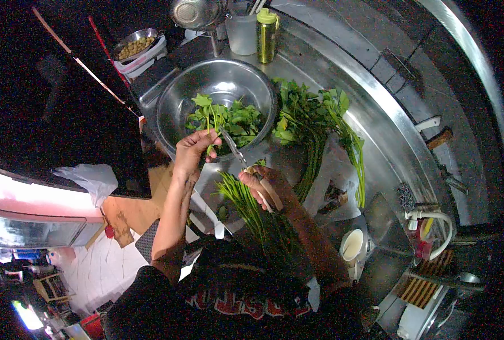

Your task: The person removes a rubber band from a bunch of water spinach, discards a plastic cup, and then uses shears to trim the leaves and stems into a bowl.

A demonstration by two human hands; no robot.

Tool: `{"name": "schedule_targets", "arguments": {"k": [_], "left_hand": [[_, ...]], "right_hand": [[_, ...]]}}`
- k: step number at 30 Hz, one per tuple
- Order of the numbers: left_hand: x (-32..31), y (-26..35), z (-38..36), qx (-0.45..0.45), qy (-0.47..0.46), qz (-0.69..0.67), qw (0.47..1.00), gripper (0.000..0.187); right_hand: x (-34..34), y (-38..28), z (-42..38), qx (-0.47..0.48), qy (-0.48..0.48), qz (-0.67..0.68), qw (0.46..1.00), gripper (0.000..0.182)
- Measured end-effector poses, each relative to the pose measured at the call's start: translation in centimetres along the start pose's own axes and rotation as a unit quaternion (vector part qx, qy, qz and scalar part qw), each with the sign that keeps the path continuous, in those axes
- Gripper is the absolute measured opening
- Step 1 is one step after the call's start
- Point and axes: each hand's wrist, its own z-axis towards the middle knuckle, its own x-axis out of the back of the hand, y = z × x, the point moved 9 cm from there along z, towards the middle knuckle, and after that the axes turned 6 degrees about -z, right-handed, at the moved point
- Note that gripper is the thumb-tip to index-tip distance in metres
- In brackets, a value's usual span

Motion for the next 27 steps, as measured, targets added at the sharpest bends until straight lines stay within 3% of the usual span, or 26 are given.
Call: {"name": "schedule_targets", "arguments": {"k": [2, 5, 7, 9, 11, 13, 17, 19, 22, 23, 25, 26, 27], "left_hand": [[0.1, -0.1, 0.0, 0.003, -0.001, -0.002, 1.0, 0.019], [0.1, 0.1, -0.1, -0.003, 0.008, 0.01, 1.0, 0.018], [0.2, 0.0, 0.0, -0.013, 0.016, 0.024, 0.999, 0.018], [0.3, 0.8, 0.2, -0.098, 0.032, 0.056, 0.993, 0.016], [0.4, 0.9, 0.3, -0.118, 0.056, 0.091, 0.987, 0.017], [0.3, 1.4, 0.1, -0.138, 0.08, 0.125, 0.979, 0.017], [0.4, 2.1, 0.0, -0.168, 0.107, 0.174, 0.964, 0.02], [0.8, 1.7, 0.4, -0.169, 0.111, 0.188, 0.961, 0.02], [2.6, 3.4, -0.4, -0.271, 0.135, 0.131, 0.944, 0.018], [3.9, 3.0, -0.3, -0.248, 0.157, 0.099, 0.951, 0.018], [3.9, 3.0, -2.0, -0.177, 0.173, -0.061, 0.967, 0.018], [3.6, 2.2, -2.4, -0.159, 0.174, -0.133, 0.962, 0.019], [2.1, 1.8, -3.7, -0.124, 0.147, -0.177, 0.965, 0.018]], "right_hand": [[0.0, 0.2, 0.1, -0.003, -0.001, -0.01, 1.0, 0.034], [-0.3, 1.1, 0.4, -0.031, -0.031, 0.102, 0.994, 0.032], [0.4, 0.1, 0.2, -0.035, 0.033, -0.068, 0.996, 0.031], [0.5, 0.0, 0.4, 0.008, 0.059, -0.097, 0.993, 0.03], [0.7, -0.6, 0.4, 0.05, 0.085, -0.125, 0.987, 0.03], [0.6, 0.0, 0.5, -0.003, 0.076, -0.057, 0.996, 0.03], [0.7, -0.3, 0.9, 0.007, 0.071, -0.071, 0.995, 0.029], [0.9, -0.3, 0.4, -0.058, 0.073, -0.049, 0.994, 0.025], [2.9, 2.1, 1.4, -0.01, 0.081, 0.021, 0.996, 0.024], [4.0, 3.6, 1.5, -0.012, 0.083, 0.023, 0.996, 0.024], [7.4, 3.3, 0.4, 0.064, 0.182, 0.14, 0.971, 0.027], [8.3, 1.8, -1.4, 0.072, 0.186, 0.059, 0.978, 0.032], [9.5, 2.3, -1.6, 0.07, 0.189, 0.059, 0.978, 0.032]]}}
